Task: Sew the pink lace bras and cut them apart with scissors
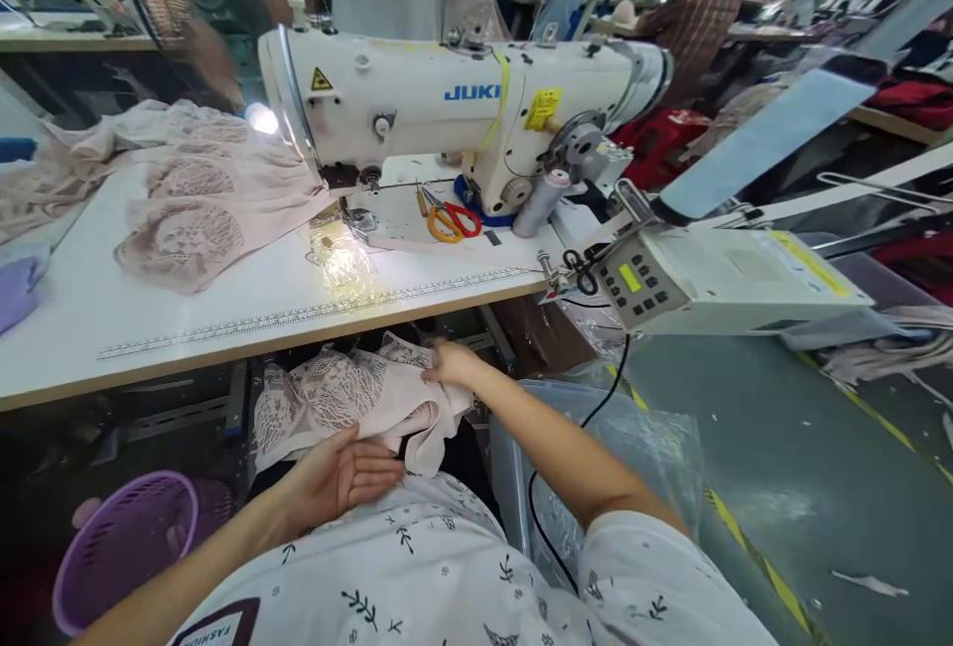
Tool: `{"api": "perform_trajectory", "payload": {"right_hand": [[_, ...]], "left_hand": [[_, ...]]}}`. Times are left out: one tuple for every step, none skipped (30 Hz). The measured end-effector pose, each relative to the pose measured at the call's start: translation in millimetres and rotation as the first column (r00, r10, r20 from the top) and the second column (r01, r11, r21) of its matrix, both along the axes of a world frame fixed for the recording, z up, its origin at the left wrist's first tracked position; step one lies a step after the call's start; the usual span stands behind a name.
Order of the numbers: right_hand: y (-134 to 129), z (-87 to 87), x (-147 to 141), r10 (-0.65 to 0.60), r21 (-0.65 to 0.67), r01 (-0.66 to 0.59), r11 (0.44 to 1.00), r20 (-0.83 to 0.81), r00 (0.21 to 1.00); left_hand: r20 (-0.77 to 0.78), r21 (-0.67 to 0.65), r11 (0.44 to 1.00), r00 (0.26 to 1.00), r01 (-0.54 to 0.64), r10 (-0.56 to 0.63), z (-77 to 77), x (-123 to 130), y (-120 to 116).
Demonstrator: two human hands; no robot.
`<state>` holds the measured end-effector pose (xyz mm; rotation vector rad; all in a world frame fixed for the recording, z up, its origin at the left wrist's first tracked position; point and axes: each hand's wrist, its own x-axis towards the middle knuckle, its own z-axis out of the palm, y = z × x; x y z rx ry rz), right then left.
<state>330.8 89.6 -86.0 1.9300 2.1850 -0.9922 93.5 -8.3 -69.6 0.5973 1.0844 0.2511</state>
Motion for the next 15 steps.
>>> {"api": "perform_trajectory", "payload": {"right_hand": [[-2.4,-2.3,2.7,-0.018,0.02,0.017,1.0,0.032,0.999],[-4.6,-3.0,3.3,-0.03,0.038,0.028,0.999,0.049,0.998],[-6.3,-2.5,1.9,-0.036,0.059,0.033,0.998,0.054,0.998],[-7.3,-0.9,-1.2,-0.036,0.086,0.032,0.996,0.051,0.998],[-7.7,1.4,-5.8,-0.028,0.111,0.024,0.994,0.039,0.999],[-7.3,4.1,-11.4,-0.012,0.127,0.009,0.992,0.019,1.0],[-6.4,6.8,-17.5,0.013,0.129,-0.013,0.992,-0.005,1.0],[-5.2,9.5,-23.7,0.044,0.115,-0.04,0.993,-0.032,0.999],[-3.8,12.0,-29.5,0.074,0.091,-0.069,0.993,-0.059,0.996],[-2.3,14.2,-34.4,0.101,0.062,-0.096,0.993,-0.084,0.991],[-0.9,16.2,-38.3,0.122,0.034,-0.119,0.992,-0.107,0.987],[0.6,17.7,-41.0,0.135,0.013,-0.135,0.991,-0.13,0.982],[2.3,18.9,-42.5,0.141,0.002,-0.142,0.99,-0.15,0.979],[4.3,19.4,-43.2,0.142,0.003,-0.144,0.99,-0.169,0.975],[6.7,19.2,-43.2,0.142,0.008,-0.143,0.99,-0.187,0.972]], "left_hand": [[-0.044,0.047,0.994,0.995,0.096,-0.094,2.7,-3.4,2.5],[-0.109,0.114,0.977,0.98,0.178,-0.166,5.1,-8.9,5.5],[-0.193,0.2,0.95,0.96,0.242,-0.204,6.8,-16.4,9.5],[-0.291,0.299,0.909,0.935,0.291,-0.204,7.3,-25.6,14.5],[-0.39,0.401,0.854,0.905,0.332,-0.169,6.4,-35.7,20.2],[-0.479,0.493,0.786,0.87,0.374,-0.114,4.1,-46.3,26.1],[-0.553,0.563,0.711,0.832,0.422,-0.056,0.3,-56.6,31.7],[-0.611,0.607,0.638,0.791,0.474,-0.007,-4.7,-66.0,36.3],[-0.658,0.628,0.573,0.752,0.527,0.029,-10.6,-74.2,39.3],[-0.696,0.633,0.516,0.716,0.577,0.054,-17.0,-80.8,40.6],[-0.727,0.629,0.469,0.683,0.62,0.073,-23.7,-85.9,40.2],[-0.751,0.622,0.43,0.654,0.655,0.09,-30.2,-89.7,38.4],[-0.768,0.615,0.396,0.631,0.682,0.106,-36.1,-92.7,35.9],[-0.78,0.609,0.367,0.614,0.703,0.12,-41.1,-95.4,33.1],[-0.788,0.605,0.345,0.602,0.718,0.13,-44.9,-98.1,30.5]]}}
